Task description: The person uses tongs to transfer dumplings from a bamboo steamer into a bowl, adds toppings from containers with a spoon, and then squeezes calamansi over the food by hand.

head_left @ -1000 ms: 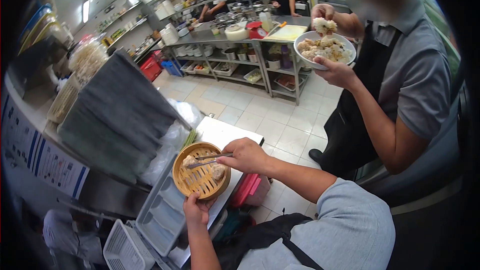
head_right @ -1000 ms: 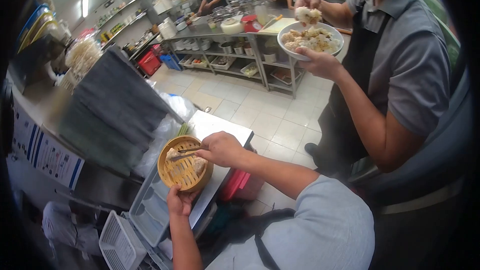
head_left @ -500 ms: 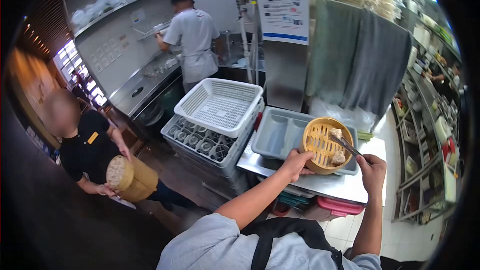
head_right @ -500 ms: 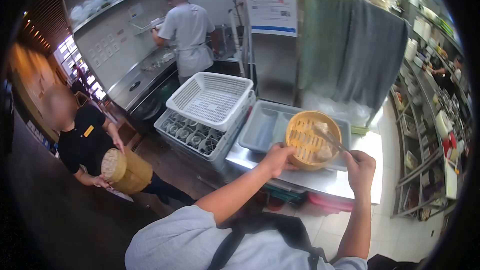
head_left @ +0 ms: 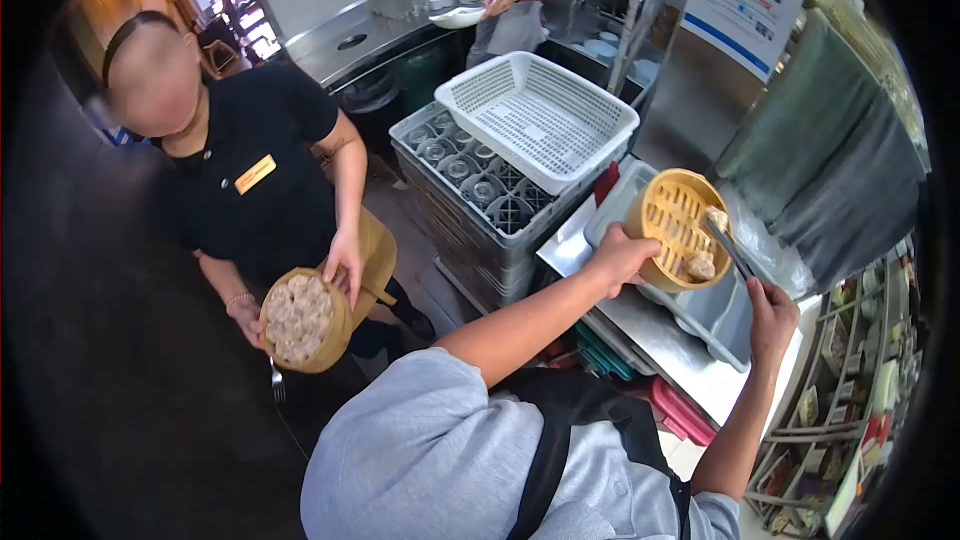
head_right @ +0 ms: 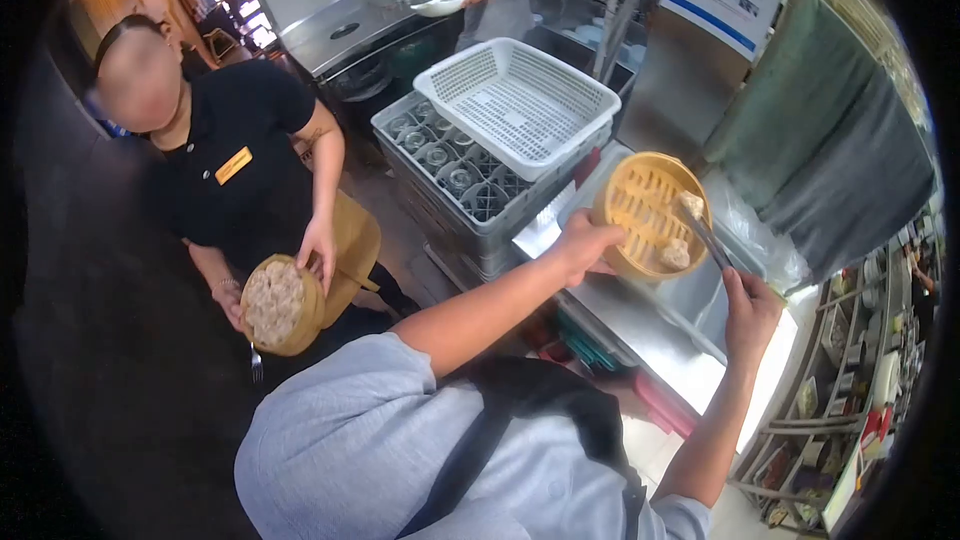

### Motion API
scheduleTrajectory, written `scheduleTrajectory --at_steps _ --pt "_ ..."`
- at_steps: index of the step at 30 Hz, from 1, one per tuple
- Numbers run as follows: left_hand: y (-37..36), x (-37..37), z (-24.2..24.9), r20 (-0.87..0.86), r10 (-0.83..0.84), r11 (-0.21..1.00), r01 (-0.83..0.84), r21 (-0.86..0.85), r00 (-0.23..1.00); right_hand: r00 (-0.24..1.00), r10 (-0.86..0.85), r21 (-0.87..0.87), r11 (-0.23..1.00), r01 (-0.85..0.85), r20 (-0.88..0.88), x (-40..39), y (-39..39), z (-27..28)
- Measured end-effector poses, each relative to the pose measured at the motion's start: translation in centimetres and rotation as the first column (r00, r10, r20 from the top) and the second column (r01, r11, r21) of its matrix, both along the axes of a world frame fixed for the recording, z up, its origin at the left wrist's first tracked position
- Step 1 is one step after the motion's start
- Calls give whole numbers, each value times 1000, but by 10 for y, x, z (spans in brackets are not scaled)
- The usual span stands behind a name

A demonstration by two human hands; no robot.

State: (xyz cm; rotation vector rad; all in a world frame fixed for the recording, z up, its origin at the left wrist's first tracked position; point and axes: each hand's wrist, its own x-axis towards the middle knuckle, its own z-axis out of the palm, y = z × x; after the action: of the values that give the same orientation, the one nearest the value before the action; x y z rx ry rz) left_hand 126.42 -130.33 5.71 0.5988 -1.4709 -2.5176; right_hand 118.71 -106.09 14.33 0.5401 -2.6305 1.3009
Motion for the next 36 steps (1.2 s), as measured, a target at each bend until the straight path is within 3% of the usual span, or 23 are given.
scheduleTrajectory --at_steps 4,6,7,12,16,20,23,26,34,36 --pt "-7 15 11 19 14 999 -15 51 1000 996 85 -36 996 -85 9 -16 -16 7" --pt "-22 14 5 21 90 987 -92 133 996 990 101 -13 995 -100 98 -24 -43 26" --pt "-25 14 1 0 127 982 -126 142 992 988 147 -32 989 -145 50 -33 -52 25" --pt "-85 0 -4 28 286 941 -287 179 958 959 281 -110 955 -277 22 -91 -159 39" --pt "-130 -17 -10 -50 313 935 -298 192 949 958 285 -46 958 -283 33 -141 -258 36" --pt "-161 -29 -25 42 289 940 -292 176 956 955 292 70 955 -288 -56 -167 -342 15" --pt "-165 -35 -24 71 312 938 -319 135 948 942 331 294 907 -300 -61 -170 -376 -8" --pt "-176 -36 -21 89 301 942 -310 131 950 938 336 395 876 -276 -90 -167 -384 2" --pt "-183 -55 -13 104 205 975 -213 69 973 942 328 382 881 -280 -68 -177 -384 6" --pt "-182 -61 -12 96 246 960 -256 116 965 947 305 357 900 -252 -100 -184 -380 9"
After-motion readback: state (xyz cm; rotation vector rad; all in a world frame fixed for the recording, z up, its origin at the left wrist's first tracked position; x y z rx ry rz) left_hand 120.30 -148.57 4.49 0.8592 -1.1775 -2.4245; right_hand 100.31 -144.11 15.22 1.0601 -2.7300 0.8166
